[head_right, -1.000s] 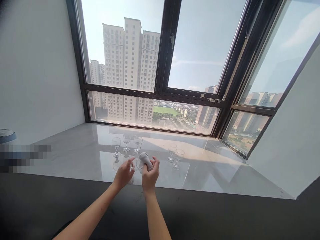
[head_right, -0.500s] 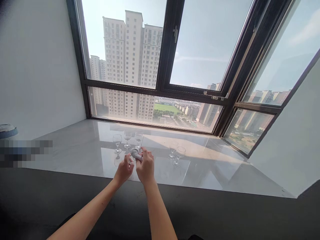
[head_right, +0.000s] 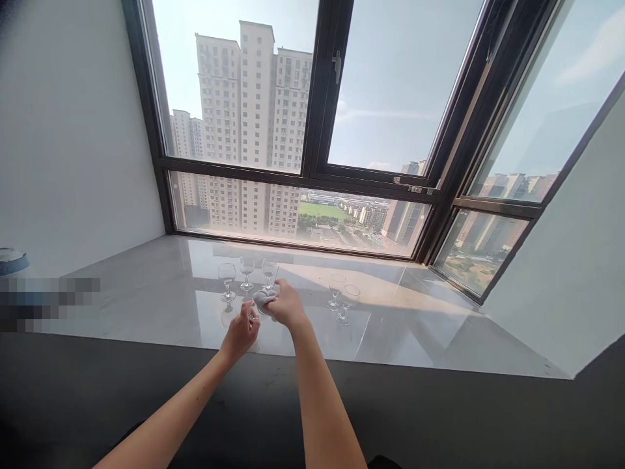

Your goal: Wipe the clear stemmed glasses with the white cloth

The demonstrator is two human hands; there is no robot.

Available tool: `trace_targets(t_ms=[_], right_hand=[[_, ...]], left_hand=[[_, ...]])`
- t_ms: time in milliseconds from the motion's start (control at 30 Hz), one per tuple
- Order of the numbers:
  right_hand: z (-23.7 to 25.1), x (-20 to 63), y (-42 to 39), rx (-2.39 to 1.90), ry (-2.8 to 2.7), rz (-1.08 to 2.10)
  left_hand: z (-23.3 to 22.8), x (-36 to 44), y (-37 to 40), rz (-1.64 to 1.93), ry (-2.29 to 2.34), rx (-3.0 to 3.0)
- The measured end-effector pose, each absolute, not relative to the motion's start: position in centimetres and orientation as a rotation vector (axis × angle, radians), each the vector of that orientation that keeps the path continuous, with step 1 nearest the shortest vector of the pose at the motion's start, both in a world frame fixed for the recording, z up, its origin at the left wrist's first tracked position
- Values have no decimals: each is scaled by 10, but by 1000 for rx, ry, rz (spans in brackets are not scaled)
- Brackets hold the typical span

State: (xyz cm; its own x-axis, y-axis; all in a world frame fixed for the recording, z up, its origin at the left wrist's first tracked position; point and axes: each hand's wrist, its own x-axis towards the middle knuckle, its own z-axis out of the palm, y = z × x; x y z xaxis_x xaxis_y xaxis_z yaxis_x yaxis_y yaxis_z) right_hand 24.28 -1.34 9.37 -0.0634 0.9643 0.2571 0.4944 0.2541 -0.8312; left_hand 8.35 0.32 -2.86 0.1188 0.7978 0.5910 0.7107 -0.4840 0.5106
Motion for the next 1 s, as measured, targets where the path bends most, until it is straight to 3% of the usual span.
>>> trace_targets(t_ms=[167,433,567,1000], right_hand=[[103,245,-8,-1416,-1720,836],[90,229,-30,-1104,-1797,431],[86,229,-40,-1033,-1780,502],[95,224,-21,-1490,-1765,112]], left_hand=[[-26,84,1,1312,1523,2230],[-27,81,4,1410,1568,2086],[-30,82,5,1406,1591,2086],[-26,82,0,1381,1494,2199]])
